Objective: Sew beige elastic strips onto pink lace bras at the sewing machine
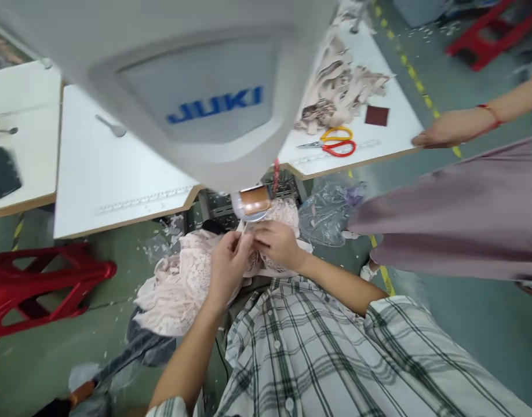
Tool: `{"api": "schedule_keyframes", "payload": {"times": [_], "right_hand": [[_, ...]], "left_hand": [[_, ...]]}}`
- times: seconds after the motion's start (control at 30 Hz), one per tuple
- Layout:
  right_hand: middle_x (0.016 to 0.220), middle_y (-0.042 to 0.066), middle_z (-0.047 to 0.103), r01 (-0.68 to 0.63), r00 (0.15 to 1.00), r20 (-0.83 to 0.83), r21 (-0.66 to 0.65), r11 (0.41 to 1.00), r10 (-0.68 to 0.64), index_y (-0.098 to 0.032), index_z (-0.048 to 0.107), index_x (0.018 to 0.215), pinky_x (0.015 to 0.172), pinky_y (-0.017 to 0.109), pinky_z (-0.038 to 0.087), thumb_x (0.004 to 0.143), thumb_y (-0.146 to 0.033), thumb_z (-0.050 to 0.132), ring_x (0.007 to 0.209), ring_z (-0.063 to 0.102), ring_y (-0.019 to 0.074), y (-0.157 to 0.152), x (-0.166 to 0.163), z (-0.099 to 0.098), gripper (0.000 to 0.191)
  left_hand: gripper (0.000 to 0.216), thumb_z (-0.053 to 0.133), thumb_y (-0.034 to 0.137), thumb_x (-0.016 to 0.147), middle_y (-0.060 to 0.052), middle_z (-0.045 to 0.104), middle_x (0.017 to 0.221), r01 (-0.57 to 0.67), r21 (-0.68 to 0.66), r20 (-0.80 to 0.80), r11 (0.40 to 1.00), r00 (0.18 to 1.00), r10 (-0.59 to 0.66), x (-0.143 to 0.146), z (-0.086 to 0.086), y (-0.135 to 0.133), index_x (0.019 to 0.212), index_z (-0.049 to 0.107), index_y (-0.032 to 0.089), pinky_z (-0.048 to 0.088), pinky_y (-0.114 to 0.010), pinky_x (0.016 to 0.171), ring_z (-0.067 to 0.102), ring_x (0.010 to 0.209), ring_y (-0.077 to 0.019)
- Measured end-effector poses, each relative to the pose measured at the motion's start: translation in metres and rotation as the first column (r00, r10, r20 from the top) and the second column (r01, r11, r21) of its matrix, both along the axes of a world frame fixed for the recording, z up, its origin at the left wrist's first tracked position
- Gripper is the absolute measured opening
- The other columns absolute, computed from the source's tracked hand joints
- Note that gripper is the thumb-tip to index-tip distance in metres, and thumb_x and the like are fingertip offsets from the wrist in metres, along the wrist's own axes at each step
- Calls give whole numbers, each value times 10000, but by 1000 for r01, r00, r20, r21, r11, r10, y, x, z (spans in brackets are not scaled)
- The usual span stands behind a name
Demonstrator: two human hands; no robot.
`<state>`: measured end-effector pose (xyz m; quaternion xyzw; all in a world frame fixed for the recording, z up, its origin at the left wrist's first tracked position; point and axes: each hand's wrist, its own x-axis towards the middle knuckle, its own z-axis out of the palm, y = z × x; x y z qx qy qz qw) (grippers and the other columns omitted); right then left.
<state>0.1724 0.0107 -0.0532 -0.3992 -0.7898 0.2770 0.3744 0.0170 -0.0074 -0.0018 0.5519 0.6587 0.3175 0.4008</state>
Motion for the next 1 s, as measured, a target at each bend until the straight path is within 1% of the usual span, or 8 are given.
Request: {"api": "schedule_keyframes", "payload": {"times": [0.1, 0.17, 0.27, 0.4, 0.6, 0.73, 0.87, 1.0], "right_hand": [[1050, 64, 750, -35, 991, 133, 60, 998, 27, -231, 750, 988, 849, 345, 553, 987, -294, 439, 996, 699, 211, 31, 40, 1, 317], [1130, 98, 731, 127, 970, 196, 82, 989, -141, -208, 723, 1096, 904, 402, 535, 948, -179, 431, 1068, 672, 250, 71, 85, 11, 329], [1329, 180, 627, 461, 762, 468, 95, 882, -448, -133, 652, 1243, 1028, 478, 449, 839, -13, 423, 1242, 565, 315, 138, 156, 38, 480], [1265, 215, 632, 337, 574, 795, -8, 942, -199, -111, 580, 1349, 878, 414, 468, 869, -94, 511, 1097, 604, 337, 182, 203, 66, 486], [1119, 222, 660, 274, 579, 802, -20, 962, -148, -72, 565, 1315, 674, 339, 444, 906, -223, 571, 878, 624, 262, 106, 187, 64, 436], [935, 107, 668, 276, 876, 452, -183, 943, -169, -163, 580, 1212, 583, 312, 500, 874, -221, 531, 688, 618, 190, 14, 150, 52, 346], [1123, 128, 667, -8, 951, 303, -191, 982, 67, -194, 562, 1258, 754, 378, 580, 827, -238, 591, 960, 677, 256, -40, 104, 47, 434], [1152, 127, 673, -11, 952, 302, -135, 991, 51, -197, 595, 1238, 804, 403, 593, 838, -275, 625, 1015, 676, 274, -45, 75, 48, 408]], "left_hand": [[339, 513, 460, 887, 17, 564, 606, 42, -9, -27, 999, 999, -42, 2, 0, 4, 691, 583, 193, 388, -250, 565, 497, 579, -134], [350, 496, 462, 891, 18, 554, 577, 90, 3, -76, 996, 993, -90, 0, 0, 6, 679, 583, 197, 378, -256, 552, 489, 556, -139], [364, 487, 471, 881, 13, 546, 552, 140, 10, -136, 990, 981, -137, -1, 5, 6, 673, 598, 195, 384, -265, 556, 496, 545, -149], [358, 492, 472, 880, 2, 570, 604, 123, -73, -28, 990, 992, -126, 0, 15, 6, 789, 671, 176, 434, -268, 609, 526, 603, -162], [329, 571, 465, 869, 11, 584, 660, 61, -213, 305, 975, 952, 7, -11, 18, 6, 860, 701, 163, 403, -234, 602, 504, 626, -130], [343, 685, 500, 789, 32, 550, 623, 67, -313, 527, 947, 842, 115, -14, 18, 6, 787, 666, 157, 380, -218, 578, 455, 580, -96], [373, 739, 516, 738, 23, 592, 640, 50, -341, 555, 939, 817, 159, -12, 20, 6, 794, 676, 152, 393, -223, 581, 466, 575, -92], [347, 694, 503, 793, 27, 593, 636, 54, -288, 490, 956, 866, 98, -12, 20, 4, 829, 700, 158, 404, -233, 604, 483, 592, -103]]}}
